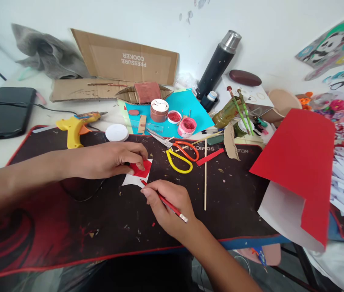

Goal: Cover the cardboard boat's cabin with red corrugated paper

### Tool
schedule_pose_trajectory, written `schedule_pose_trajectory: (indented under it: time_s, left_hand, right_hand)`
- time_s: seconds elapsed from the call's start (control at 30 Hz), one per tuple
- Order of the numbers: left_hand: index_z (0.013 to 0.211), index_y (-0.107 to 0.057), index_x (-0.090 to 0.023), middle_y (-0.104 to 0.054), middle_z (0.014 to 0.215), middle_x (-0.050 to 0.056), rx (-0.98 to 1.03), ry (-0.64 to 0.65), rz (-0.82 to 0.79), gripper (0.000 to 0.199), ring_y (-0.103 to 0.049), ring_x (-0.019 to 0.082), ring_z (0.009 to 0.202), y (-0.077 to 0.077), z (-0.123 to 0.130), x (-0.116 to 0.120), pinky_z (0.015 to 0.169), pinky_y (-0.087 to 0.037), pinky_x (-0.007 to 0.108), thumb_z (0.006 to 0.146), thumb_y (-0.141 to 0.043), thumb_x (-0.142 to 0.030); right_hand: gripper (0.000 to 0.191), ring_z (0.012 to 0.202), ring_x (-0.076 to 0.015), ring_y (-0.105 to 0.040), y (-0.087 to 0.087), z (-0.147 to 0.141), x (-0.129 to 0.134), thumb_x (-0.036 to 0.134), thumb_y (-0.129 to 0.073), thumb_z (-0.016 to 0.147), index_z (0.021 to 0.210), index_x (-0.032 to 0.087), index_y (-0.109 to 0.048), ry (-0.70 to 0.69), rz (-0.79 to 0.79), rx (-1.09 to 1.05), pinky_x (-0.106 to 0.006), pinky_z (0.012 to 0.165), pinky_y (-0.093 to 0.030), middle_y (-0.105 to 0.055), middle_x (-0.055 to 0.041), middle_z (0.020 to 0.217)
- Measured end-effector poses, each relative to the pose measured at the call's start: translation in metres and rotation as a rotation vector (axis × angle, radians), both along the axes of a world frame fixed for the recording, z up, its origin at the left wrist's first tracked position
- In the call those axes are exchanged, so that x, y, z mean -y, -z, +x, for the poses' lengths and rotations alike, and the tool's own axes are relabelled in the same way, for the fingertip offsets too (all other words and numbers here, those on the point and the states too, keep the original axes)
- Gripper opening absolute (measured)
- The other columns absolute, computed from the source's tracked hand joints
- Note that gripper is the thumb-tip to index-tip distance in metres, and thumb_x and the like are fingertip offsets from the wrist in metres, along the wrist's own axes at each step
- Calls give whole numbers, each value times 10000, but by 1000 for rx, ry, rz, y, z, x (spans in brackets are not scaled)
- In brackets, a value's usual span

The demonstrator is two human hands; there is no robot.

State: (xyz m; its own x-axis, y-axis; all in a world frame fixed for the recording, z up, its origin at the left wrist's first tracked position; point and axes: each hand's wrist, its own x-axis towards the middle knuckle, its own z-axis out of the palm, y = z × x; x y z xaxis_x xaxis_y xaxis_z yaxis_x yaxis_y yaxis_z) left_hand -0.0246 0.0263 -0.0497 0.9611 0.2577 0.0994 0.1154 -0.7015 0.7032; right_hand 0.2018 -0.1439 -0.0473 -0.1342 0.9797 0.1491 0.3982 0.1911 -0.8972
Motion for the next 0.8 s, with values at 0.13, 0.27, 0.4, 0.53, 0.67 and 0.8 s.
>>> schedule_pose_trajectory:
  time_s: [0.13,0.27,0.4,0.53,0.67,0.8]
  left_hand:
    - [1068,-742,-227,-661,1188,53,-55,22,-59,178,-699,191,1043,-3,5,-6,875,-529,282,996,-656,-89]
    - [1107,-725,-207,-632,1202,52,-178,38,-69,202,-672,191,1049,-13,13,-10,884,-508,286,963,-659,-81]
    - [1129,-712,-178,-621,1210,55,-310,54,-74,222,-655,187,1015,-26,21,-12,873,-494,295,941,-661,-72]
    - [1101,-721,-185,-619,1201,48,-407,66,-83,237,-653,188,997,-35,31,-16,852,-493,293,893,-708,-73]
    - [1068,-727,-189,-625,1184,52,-456,112,-48,247,-647,187,972,-39,39,-19,817,-482,295,864,-712,-50]
    - [1093,-735,-189,-636,1203,63,-463,126,-10,253,-647,200,990,-40,40,-19,830,-482,306,875,-709,-63]
  right_hand:
    - [268,648,-132,-707,1,-11,-7,321,-612,1135,971,217,-797,-33,32,20,-252,678,-554,-761,5,765]
    - [258,698,-142,-721,2,-19,-14,305,-611,1132,994,205,-804,-55,72,38,-253,712,-544,-756,2,760]
    - [263,667,-131,-698,4,-22,-17,288,-617,1127,949,202,-791,-55,57,30,-246,686,-521,-737,10,742]
    - [252,602,-115,-660,5,-22,-17,279,-624,1122,943,208,-788,-37,19,19,-245,645,-509,-721,22,722]
    - [240,575,-106,-649,3,-22,-15,270,-632,1117,952,206,-794,-37,23,-16,-239,603,-500,-724,20,725]
    - [257,533,-102,-631,3,-17,-13,297,-638,1127,954,209,-806,6,-13,-116,-227,540,-482,-708,25,679]
